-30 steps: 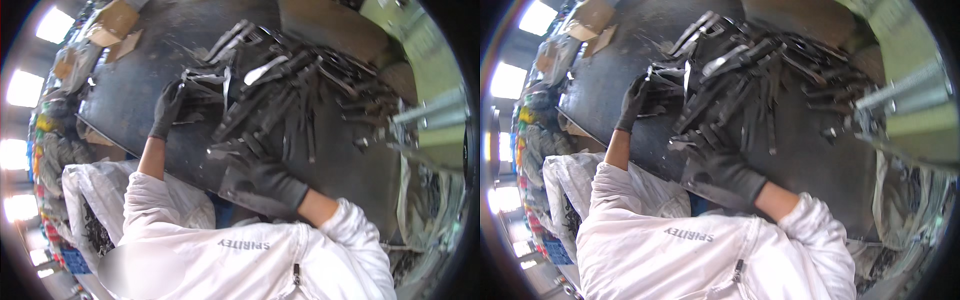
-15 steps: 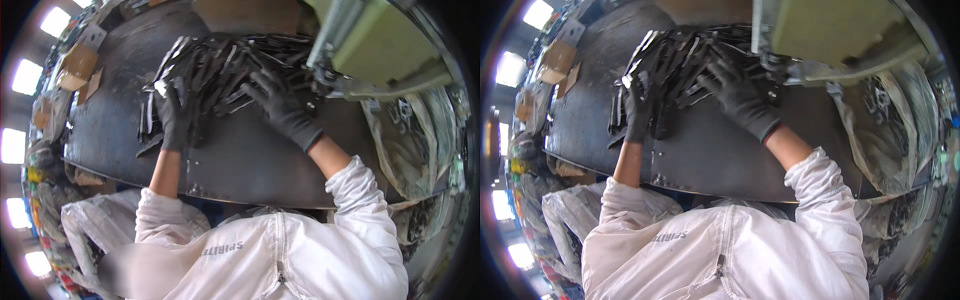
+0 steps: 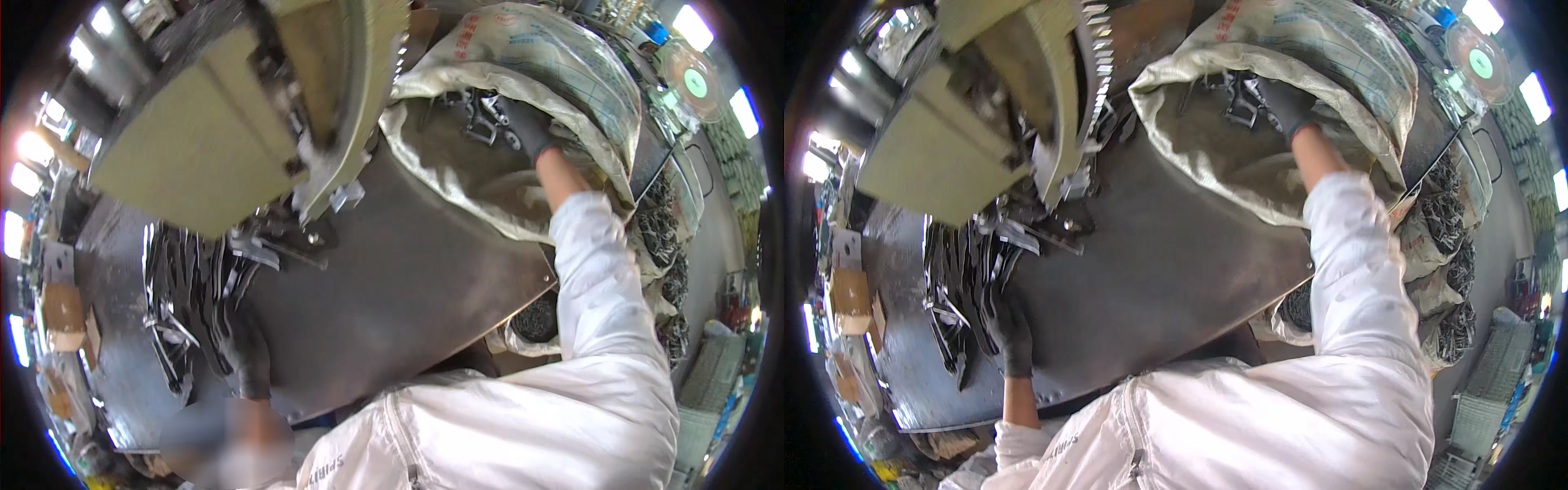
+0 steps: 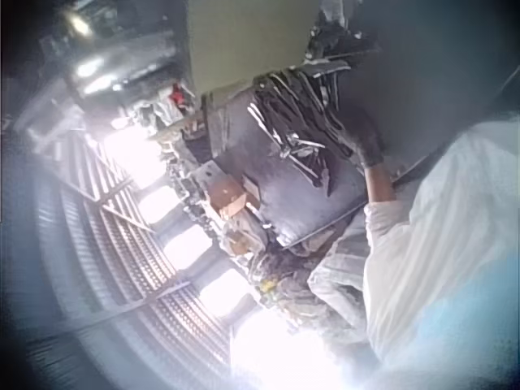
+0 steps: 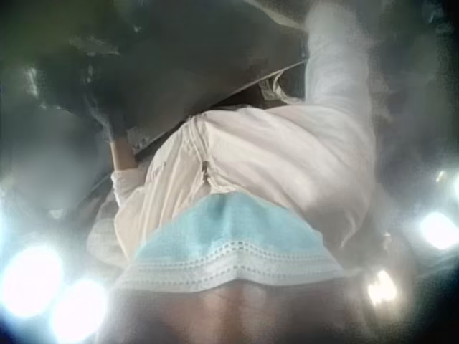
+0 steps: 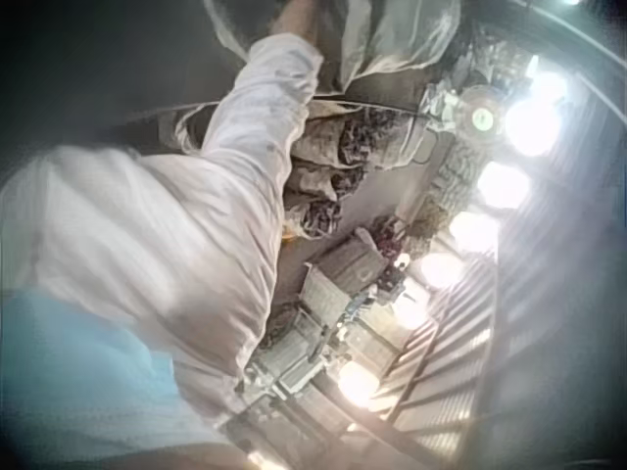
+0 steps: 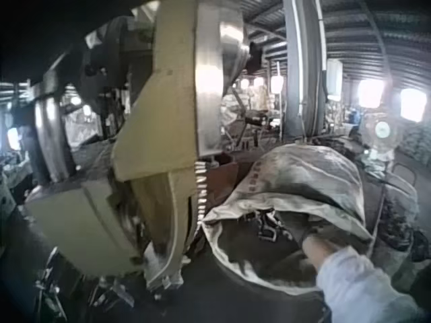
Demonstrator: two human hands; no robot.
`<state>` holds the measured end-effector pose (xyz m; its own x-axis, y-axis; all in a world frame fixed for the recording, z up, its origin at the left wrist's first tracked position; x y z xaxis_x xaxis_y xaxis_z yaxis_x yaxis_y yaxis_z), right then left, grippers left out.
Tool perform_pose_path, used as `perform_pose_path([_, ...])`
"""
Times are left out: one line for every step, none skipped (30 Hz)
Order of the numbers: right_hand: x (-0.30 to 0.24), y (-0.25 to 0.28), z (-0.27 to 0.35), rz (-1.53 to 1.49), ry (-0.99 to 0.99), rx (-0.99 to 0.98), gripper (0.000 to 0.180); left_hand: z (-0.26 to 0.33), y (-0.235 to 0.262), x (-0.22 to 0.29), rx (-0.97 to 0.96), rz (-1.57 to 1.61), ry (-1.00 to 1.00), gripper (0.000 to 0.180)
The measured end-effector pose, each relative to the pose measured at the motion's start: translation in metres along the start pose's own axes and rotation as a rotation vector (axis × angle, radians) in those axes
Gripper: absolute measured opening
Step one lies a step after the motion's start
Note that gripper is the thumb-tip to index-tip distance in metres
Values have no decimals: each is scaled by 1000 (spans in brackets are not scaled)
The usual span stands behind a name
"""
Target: The person rivets metal plier components using a riveting machine and deposits the assembled tools into a large sack. The person then arranges metal components on the workbench, refills rivets into the machine hopper, and joins plier parts together using the machine.
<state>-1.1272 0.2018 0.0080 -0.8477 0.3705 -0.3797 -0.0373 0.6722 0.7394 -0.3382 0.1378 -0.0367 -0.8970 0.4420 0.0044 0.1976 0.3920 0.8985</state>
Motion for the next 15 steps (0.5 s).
perform_pose_path([-3,-4,-38,-2,100,-66,61,12,2,-16,-17,-37,28,56])
perform_pose_path([-11,0,-78,-3,202,-123,55,22,7,-30,-28,-73,55,55])
perform_pose_path([15,38,-124,120,378,91,53,19,1,-21,-2,-32,30,55])
perform_pose_path([34,57,-155,225,551,293,51,16,3,-13,-54,-45,44,53])
perform_pose_path([-8,24,-173,356,356,62,55,24,25,-23,-117,-146,109,52])
perform_pose_path([-50,1,-187,483,174,-189,60,34,51,-29,-114,-217,139,52])
perform_pose_path([47,94,-220,314,147,-85,72,17,18,-8,-92,-56,83,51])
perform_pose_path([78,107,-211,357,142,-62,72,11,8,0,-93,-9,95,51])
perform_pose_path([102,98,-197,333,82,-61,78,6,3,4,-84,1,87,51])
perform_pose_path([108,99,-183,304,26,-63,84,4,3,2,-78,11,86,51])
perform_pose_path([104,48,-144,345,-37,-67,87,10,18,-4,-98,-51,99,50])
perform_pose_path([78,5,-108,382,-85,-66,93,17,34,-13,-107,-117,124,50])
perform_pose_path([64,-6,-85,173,-73,-102,99,20,45,-19,-94,-169,127,49])
perform_pose_path([102,29,-77,452,-99,-134,96,12,32,-11,-72,-132,91,49])
perform_pose_path([138,74,-73,412,34,-68,96,6,20,0,-67,-80,55,49])
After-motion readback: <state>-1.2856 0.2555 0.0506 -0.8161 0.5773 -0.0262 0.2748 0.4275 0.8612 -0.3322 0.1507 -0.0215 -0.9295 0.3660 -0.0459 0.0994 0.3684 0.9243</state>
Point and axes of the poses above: each hand's wrist, its own z-axis away from the middle knuckle, its own y-axis out of the back of the hand, x = y × z, the point moved 1 cm from there along -z, towards the middle knuckle, and after that the axes turned 14 degrees about -z, right-handed, at the moved point
